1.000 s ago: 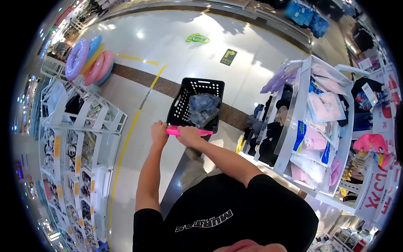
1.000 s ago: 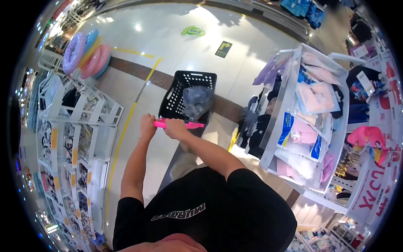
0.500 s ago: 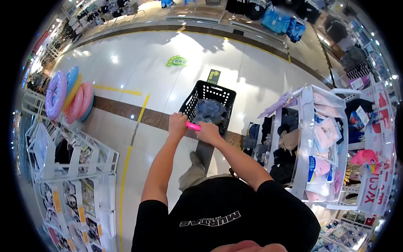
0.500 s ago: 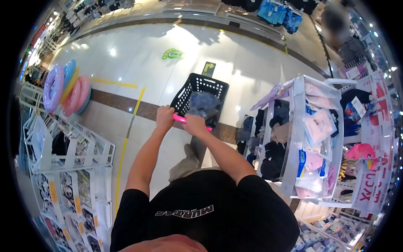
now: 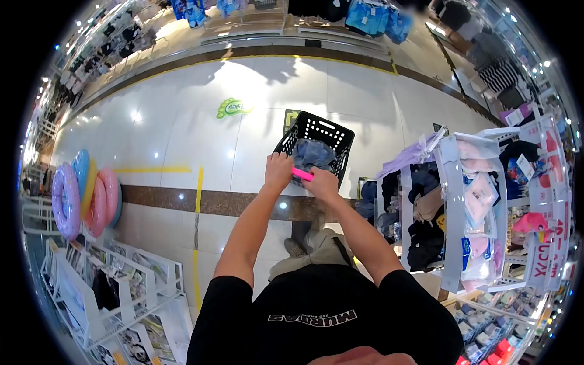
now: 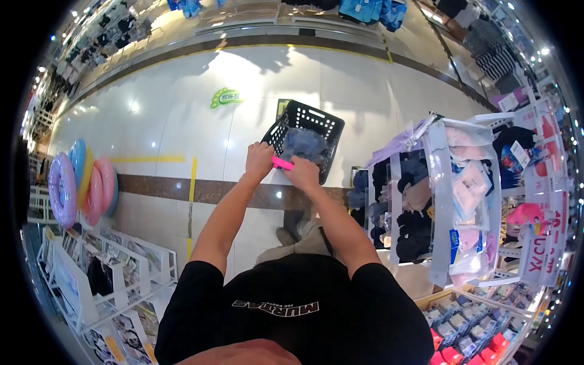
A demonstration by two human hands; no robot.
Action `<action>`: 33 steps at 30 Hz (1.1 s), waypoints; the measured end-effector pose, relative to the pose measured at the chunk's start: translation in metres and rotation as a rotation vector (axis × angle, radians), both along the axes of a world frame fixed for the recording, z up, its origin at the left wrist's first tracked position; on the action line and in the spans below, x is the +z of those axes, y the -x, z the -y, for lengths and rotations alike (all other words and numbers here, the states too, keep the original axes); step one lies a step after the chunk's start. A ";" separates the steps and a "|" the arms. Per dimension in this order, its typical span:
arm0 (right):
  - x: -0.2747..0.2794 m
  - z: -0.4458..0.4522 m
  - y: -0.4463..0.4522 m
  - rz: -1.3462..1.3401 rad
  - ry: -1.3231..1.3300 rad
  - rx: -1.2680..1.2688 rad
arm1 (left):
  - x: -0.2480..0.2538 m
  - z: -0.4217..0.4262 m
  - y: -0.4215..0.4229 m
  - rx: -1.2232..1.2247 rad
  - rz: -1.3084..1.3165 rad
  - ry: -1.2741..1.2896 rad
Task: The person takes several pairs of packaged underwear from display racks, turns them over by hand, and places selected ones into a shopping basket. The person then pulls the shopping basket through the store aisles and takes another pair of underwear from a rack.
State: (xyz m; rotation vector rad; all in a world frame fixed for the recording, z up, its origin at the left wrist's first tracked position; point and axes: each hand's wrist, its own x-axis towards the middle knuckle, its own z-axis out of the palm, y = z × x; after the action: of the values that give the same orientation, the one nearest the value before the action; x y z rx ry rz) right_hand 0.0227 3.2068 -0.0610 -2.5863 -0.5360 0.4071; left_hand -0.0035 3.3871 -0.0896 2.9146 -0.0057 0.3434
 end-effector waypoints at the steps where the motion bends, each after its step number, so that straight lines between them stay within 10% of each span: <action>1: 0.002 -0.003 -0.008 0.012 -0.003 -0.018 | 0.001 -0.002 -0.011 -0.010 0.005 0.004; 33: -0.012 0.057 -0.380 0.115 -0.095 -0.450 | -0.002 0.066 -0.462 -0.418 -0.022 0.000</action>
State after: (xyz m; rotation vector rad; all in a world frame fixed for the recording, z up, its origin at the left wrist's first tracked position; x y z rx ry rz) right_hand 0.4030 3.1495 -0.0727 -2.5477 -0.0004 0.0783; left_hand 0.4585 3.3211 -0.0917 2.8176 -0.6000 0.2376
